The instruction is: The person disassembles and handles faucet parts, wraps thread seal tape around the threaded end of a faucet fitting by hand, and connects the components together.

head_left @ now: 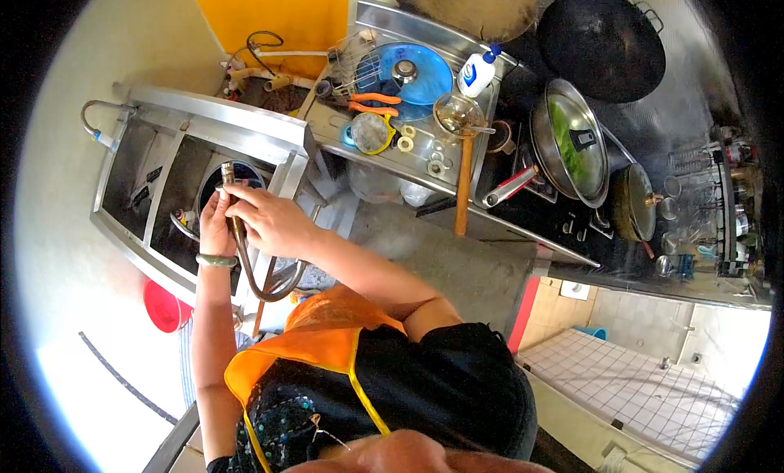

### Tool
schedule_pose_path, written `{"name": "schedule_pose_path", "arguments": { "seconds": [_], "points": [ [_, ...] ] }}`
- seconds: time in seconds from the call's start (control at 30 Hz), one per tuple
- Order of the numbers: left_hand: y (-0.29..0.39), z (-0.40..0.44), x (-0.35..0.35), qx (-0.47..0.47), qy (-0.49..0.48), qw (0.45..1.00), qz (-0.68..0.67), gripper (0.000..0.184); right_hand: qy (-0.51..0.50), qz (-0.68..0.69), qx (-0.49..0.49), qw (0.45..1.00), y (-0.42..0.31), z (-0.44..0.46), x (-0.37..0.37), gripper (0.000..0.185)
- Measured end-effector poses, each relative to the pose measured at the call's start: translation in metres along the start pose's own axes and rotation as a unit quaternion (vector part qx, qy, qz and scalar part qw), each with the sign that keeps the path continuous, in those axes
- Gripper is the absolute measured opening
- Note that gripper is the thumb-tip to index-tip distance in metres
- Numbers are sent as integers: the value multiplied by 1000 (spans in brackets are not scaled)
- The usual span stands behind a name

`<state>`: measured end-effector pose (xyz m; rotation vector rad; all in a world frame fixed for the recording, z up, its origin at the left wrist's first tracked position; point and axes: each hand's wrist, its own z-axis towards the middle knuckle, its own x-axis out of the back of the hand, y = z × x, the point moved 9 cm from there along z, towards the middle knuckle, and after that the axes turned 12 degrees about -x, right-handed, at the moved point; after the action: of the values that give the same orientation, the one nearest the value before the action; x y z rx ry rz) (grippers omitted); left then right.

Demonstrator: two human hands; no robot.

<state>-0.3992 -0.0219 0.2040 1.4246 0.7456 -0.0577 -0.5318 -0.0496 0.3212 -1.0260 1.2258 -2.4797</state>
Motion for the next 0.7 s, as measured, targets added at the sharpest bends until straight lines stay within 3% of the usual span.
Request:
{"name": "schedule_pose_path", "arguments": {
  "seconds": [0.1,0.2,0.27,0.43,0.57,0.63,0.7],
  "points": [
    [18,-9,-16,-41,-1,997,58,34,-23,76,-57,995,10,-3,0,24],
    [18,-25,-29,-46,-20,997,64,38,23,122,-47,991,6,-11,18,24],
    [15,-38,-32,-11,0,995,96,40,32,156,-48,986,12,-20,24,23],
    [0,-57,-29,60,6,987,148,47,-9,155,-182,971,82,-91,33,24],
    [-12,-73,-5,108,0,979,172,47,-37,-19,-455,890,166,-210,76,17],
    [-16,-79,-2,124,1,975,182,44,-19,-175,-506,844,187,-271,103,20],
    [-20,-85,6,145,13,967,208,43,22,-231,-551,802,190,-329,116,20]
  ]
}}
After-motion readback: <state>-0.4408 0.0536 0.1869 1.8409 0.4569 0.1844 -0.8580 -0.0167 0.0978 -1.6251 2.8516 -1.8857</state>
